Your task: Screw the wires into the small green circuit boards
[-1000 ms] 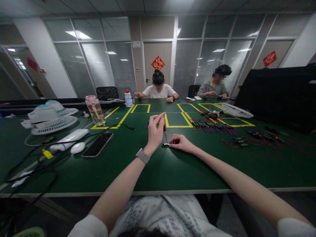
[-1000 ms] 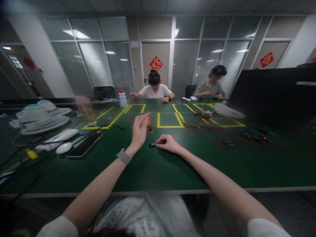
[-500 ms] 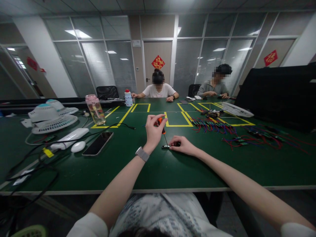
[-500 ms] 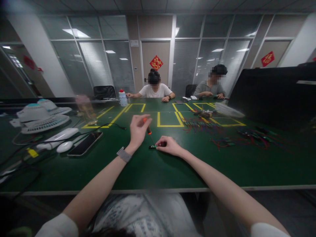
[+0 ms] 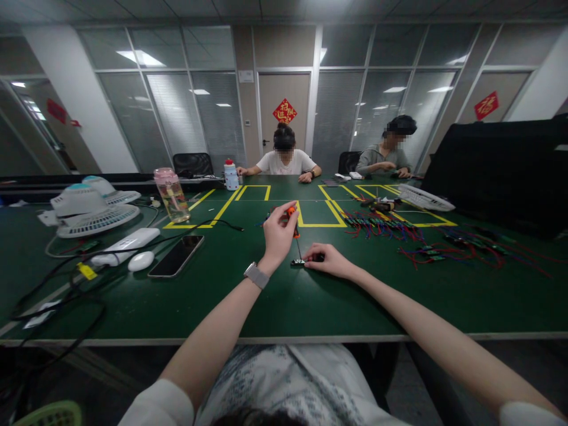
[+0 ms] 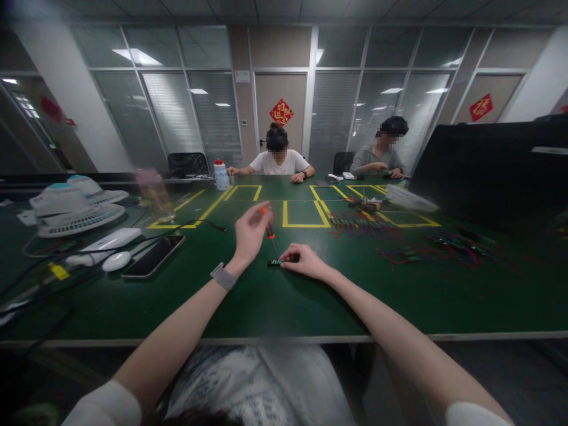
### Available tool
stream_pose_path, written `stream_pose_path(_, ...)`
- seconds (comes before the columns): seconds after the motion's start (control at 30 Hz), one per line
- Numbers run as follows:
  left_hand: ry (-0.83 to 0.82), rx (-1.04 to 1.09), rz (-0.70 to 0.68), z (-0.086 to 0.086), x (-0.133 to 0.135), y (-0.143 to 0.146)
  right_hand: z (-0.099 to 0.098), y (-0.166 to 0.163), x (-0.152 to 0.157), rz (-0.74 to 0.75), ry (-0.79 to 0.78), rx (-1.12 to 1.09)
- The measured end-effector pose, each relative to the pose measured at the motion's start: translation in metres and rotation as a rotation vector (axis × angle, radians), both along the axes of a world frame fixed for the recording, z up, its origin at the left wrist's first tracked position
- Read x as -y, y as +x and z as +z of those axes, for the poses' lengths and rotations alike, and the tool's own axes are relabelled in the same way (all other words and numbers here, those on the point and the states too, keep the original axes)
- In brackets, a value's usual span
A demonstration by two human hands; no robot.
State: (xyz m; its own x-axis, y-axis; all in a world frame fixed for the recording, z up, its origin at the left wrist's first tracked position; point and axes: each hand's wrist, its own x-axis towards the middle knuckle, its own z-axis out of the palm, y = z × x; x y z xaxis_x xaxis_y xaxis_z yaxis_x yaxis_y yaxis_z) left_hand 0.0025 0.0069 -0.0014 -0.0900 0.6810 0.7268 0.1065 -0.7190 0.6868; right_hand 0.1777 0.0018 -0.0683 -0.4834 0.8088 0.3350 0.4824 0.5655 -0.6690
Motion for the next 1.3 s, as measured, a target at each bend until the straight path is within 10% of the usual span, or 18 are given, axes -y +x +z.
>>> stream_pose_path(0.17,0.088,-0.070,0.147,0.0035,0.0050,-0.0030,0.0007,-0.0004,0.0006,-0.004,-0.008,-0.011)
stream_pose_path(0.53,-0.058,0.025,-0.138,-0.0021,-0.0004,0.0017,-0.0005,-0.0004,0.0004,-0.001,-0.003,-0.022)
stream_pose_path(0.93,0.092,-0.092,0.093,0.0028,0.0062,-0.0022,-0.0014,0.0006,-0.0003,0.010,-0.005,-0.032)
stream_pose_path(1.3,-0.039,0.024,-0.065,-0.0020,0.0005,0.0013,0.0001,-0.0005,0.0013,0.008,-0.017,-0.039)
